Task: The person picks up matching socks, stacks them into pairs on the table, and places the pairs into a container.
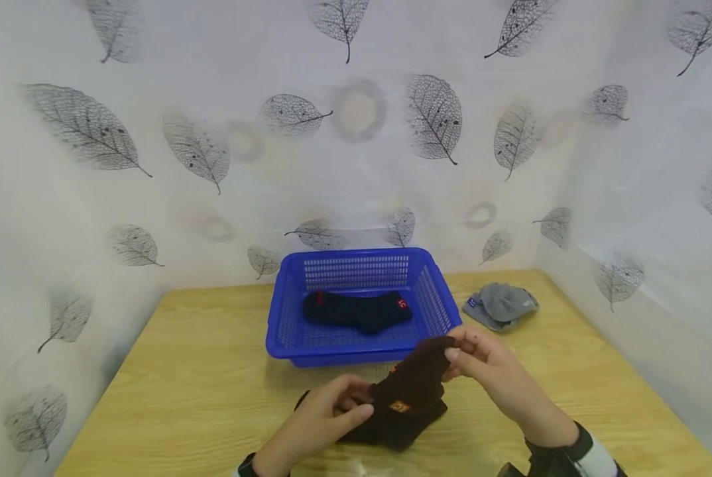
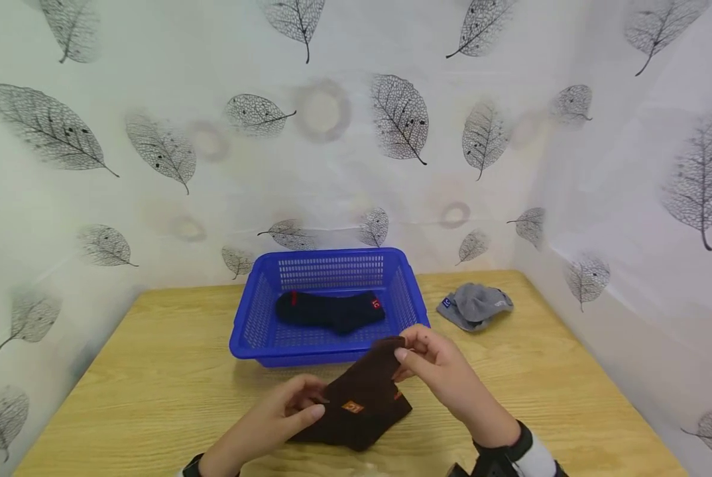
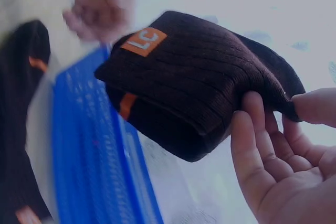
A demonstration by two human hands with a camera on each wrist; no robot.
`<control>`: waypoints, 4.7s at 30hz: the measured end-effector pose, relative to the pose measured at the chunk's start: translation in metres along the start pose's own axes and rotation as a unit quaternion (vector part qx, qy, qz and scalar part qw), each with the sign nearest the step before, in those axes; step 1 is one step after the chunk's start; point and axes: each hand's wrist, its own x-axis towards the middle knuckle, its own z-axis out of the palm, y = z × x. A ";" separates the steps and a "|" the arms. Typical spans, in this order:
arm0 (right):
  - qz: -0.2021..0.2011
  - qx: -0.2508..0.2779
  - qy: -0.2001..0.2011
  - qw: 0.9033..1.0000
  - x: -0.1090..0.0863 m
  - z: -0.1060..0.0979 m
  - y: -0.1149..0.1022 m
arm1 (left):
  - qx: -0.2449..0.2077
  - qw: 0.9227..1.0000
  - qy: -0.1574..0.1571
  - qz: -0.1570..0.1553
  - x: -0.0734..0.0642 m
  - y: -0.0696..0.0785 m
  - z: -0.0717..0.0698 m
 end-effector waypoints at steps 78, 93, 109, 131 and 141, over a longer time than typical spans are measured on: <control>0.208 0.230 -0.008 0.951 0.011 0.027 0.061 | -0.092 0.978 0.174 0.067 0.005 0.043 -0.027; 0.242 0.193 -0.105 0.945 0.010 0.061 0.072 | -0.339 0.930 0.142 0.024 0.021 0.081 -0.012; 0.178 0.155 -0.021 0.971 -0.013 -0.004 0.059 | -0.272 0.939 0.210 -0.001 0.000 0.055 -0.042; 0.018 0.330 -0.082 0.940 -0.012 -0.024 0.035 | -0.117 0.984 0.130 0.038 -0.012 0.033 -0.063; -0.030 0.133 0.016 0.991 -0.017 -0.021 0.035 | -0.017 0.980 0.149 0.134 -0.010 0.022 -0.061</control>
